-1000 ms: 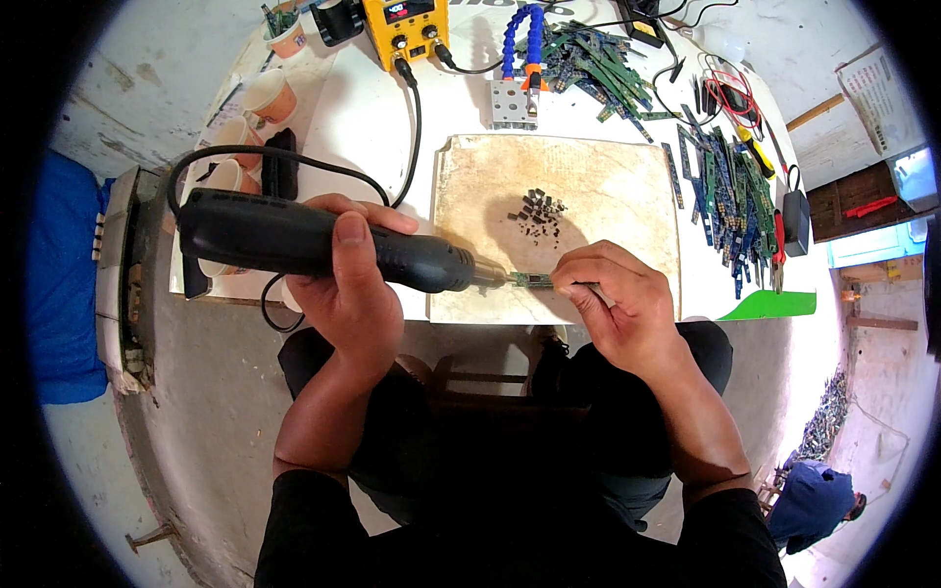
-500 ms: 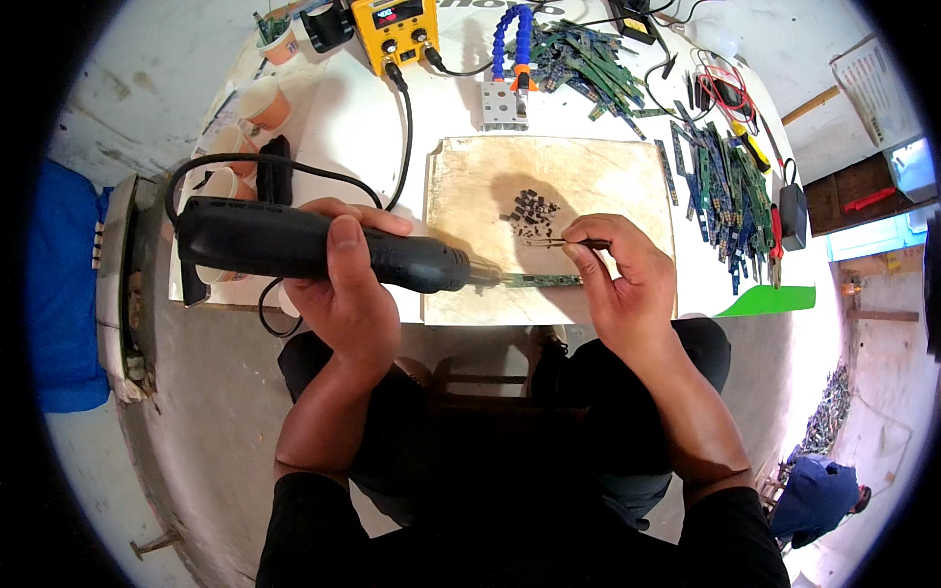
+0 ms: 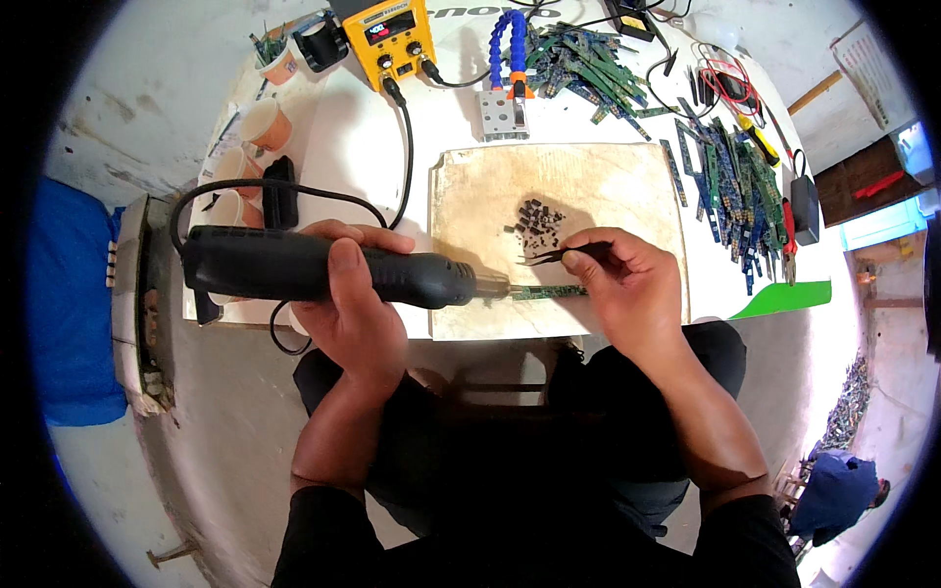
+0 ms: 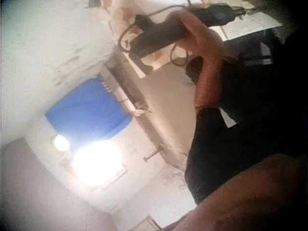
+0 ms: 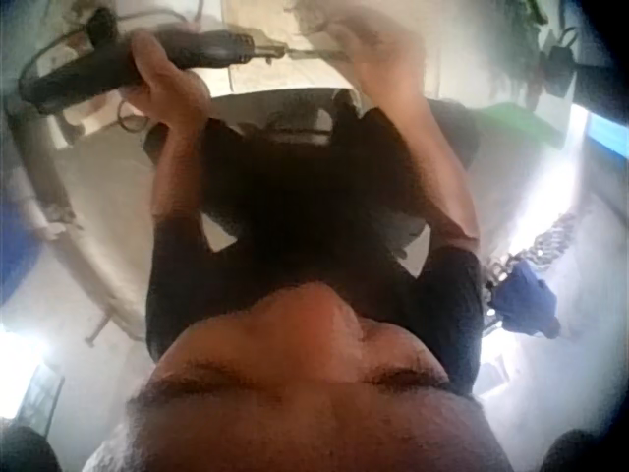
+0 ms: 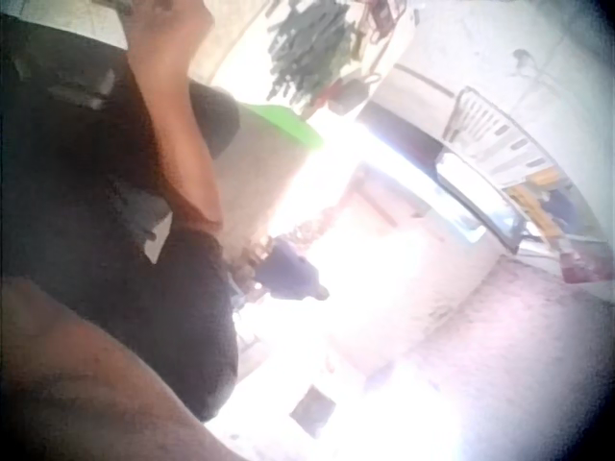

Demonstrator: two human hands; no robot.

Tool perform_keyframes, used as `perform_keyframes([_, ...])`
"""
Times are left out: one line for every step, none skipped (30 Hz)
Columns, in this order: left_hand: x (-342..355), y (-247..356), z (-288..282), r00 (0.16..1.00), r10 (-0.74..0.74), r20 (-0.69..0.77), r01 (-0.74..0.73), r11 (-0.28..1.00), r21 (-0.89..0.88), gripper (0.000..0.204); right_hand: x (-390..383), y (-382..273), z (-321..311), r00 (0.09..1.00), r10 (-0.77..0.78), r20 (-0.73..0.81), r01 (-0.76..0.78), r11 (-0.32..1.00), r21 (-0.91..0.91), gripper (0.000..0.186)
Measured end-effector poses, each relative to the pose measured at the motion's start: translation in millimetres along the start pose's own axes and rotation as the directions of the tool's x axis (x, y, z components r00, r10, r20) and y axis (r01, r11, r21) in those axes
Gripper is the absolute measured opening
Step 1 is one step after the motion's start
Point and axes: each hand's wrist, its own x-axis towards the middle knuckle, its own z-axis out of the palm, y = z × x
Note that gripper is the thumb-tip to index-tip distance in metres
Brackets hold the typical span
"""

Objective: The person uses a hot air gun to heat a circuit board while holding it with tweezers. They remove small electronic components from the board and place them onto a work mat. The person repeats this process for multiple components on the same board.

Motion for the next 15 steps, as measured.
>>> perform_keyframes([1.1,-0.2,-0.7,1.0,0.009,0.018,-0.008,0.999,-0.044,0.021,1.6,-4.3,-0.7,1.0,-0.004,-0.016,0.004,1.0,-0.004,0.012])
perform_keyframes([1.2,0.2,-2.2,0.999,0.016,0.036,-0.013,0.996,-0.087,0.019,2.9,-9.7,-2.1,0.999,-0.005,-0.031,0.005,1.0,-0.007,0.011])
perform_keyframes([1.6,0.4,-3.2,0.998,0.023,0.053,-0.016,0.991,-0.13,0.017,4.3,-11.8,-2.5,0.999,-0.007,-0.046,0.006,1.0,-0.011,0.011])
perform_keyframes([1.8,0.7,-3.2,0.998,0.031,0.053,-0.023,0.991,-0.135,0.017,5.2,-5.6,-2.6,0.998,-0.004,-0.06,0.005,1.0,0.016,0.011])
perform_keyframes([1.1,0.3,-1.6,0.998,0.035,0.048,-0.028,0.989,-0.145,0.016,4.9,-5.8,-4.2,0.999,0.007,-0.051,-0.006,0.999,0.034,0.01])
perform_keyframes([0.5,0.1,-0.6,0.998,0.04,0.041,-0.034,0.987,-0.155,0.016,4.1,-6.8,-5.5,0.999,0.019,-0.041,-0.017,0.998,0.053,0.01])
perform_keyframes([0.4,-2.6,-1.9,0.999,0.036,0.03,-0.031,0.988,-0.151,0.016,3.4,-7.3,-6.7,0.999,0.03,-0.03,-0.027,0.997,0.071,0.01])
perform_keyframes([1.1,-7.3,-3.3,0.999,0.031,0.022,-0.028,0.989,-0.147,0.016,3.0,-5.6,-8.7,1.0,0.015,-0.019,-0.014,0.998,0.059,0.01])
perform_keyframes([1.5,-10.2,-4.1,1.0,0.027,0.013,-0.025,0.989,-0.144,0.016,2.6,-2.9,-11.0,1.0,0.0,-0.008,0.0,0.999,0.047,0.009])
perform_keyframes([1.0,-11.1,-3.7,1.0,0.029,0.009,-0.028,0.994,-0.104,0.019,2.5,-0.4,-12.2,1.0,-0.014,0.004,0.014,0.999,0.035,0.009])
perform_keyframes([0.4,-9.1,-1.8,0.999,0.032,0.005,-0.032,0.998,-0.063,0.022,3.3,0.9,-12.8,1.0,-0.011,-0.005,0.011,1.0,0.005,0.009])
perform_keyframes([0.0,-7.2,-0.2,0.999,0.035,0.001,-0.035,0.999,-0.022,0.026,5.2,2.3,-13.2,1.0,-0.008,-0.015,0.007,1.0,-0.026,0.008])
perform_keyframes([-0.3,-5.1,0.8,0.999,0.032,0.006,-0.032,0.999,-0.021,0.026,6.5,2.9,-13.7,1.0,-0.005,-0.025,0.004,0.998,-0.056,0.008])
perform_keyframes([-0.3,-3.0,1.7,0.999,0.03,0.011,-0.03,0.999,-0.022,0.026,7.3,2.5,-13.8,0.999,-0.016,-0.032,0.015,0.999,-0.032,0.008])
perform_keyframes([-0.4,-1.5,2.1,0.999,0.028,0.017,-0.028,0.999,-0.023,0.027,7.9,1.8,-13.5,0.999,-0.027,-0.04,0.026,1.0,-0.008,0.008])
